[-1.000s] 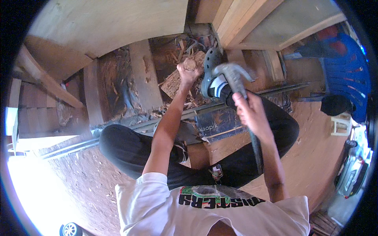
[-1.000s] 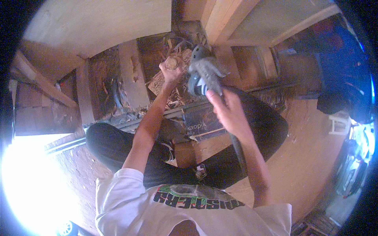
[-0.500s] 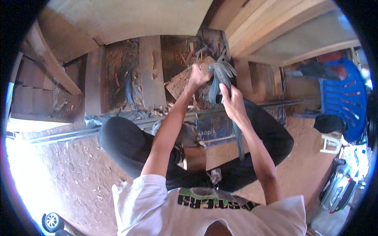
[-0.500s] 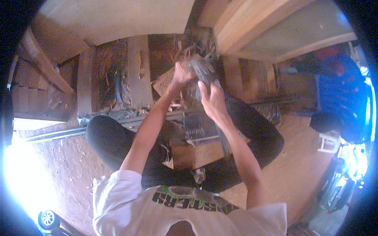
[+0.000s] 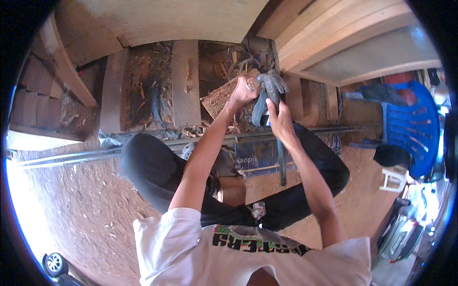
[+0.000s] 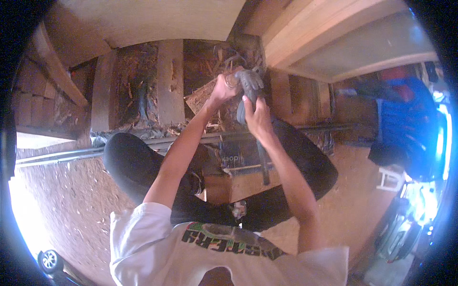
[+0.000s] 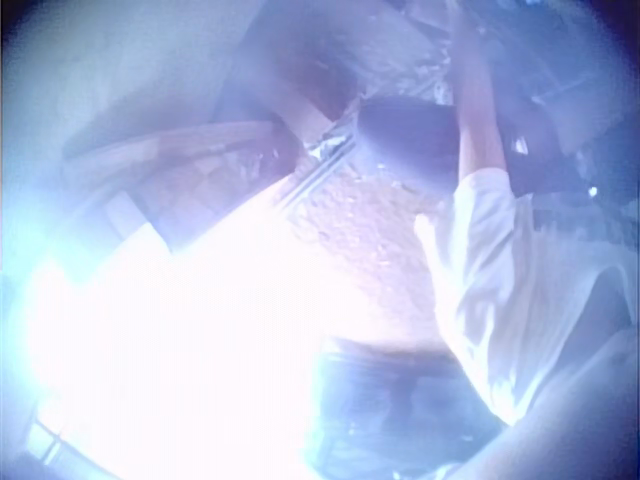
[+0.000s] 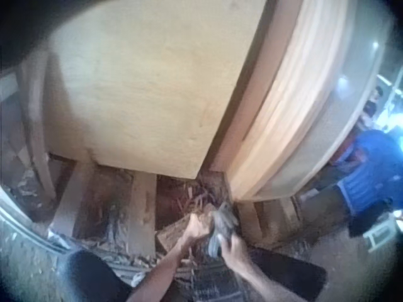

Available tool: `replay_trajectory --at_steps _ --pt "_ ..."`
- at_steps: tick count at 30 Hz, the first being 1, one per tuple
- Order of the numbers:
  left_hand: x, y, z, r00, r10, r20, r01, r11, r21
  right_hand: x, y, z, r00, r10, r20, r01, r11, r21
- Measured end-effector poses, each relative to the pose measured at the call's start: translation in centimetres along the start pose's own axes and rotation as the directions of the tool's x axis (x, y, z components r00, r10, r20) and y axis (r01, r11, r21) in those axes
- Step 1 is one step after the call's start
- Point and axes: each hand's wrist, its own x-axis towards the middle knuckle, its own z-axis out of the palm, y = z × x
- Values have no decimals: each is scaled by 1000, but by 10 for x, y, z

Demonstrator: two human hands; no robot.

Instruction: The person sits on the floor and uses a hammer and chisel to carve a small piece of wood. They repeatedly strike the chisel to remove wood chips, gradually shaping the object.

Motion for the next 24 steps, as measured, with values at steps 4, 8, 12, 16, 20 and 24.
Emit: replay_trajectory --at_steps 4,8,12,16,20,24 --pt "-3 -5 3 999 -46 22 45 998 32 -12 -3 -57 863 381 331 -502 716 485" --pt "-4 11 -3 994 -110 27 109 994 17 21 -62 -149 987 156 -48 -73 684 726" --pt "3 29 -15 949 -316 2 311 933 -182 25 -62 -105 883 79 -462 371 484 792" --pt "6 32 -14 976 -210 54 214 974 -72 1 2 1 998 -49 34 52 995 -91" --pt "1 25 -8 988 76 -133 -74 997 21 -18 8 -51 810 437 390 -580 696 424" --pt "-2 21 -12 941 -336 42 337 922 -191 6 -56 -133 959 278 60 -245 703 667"
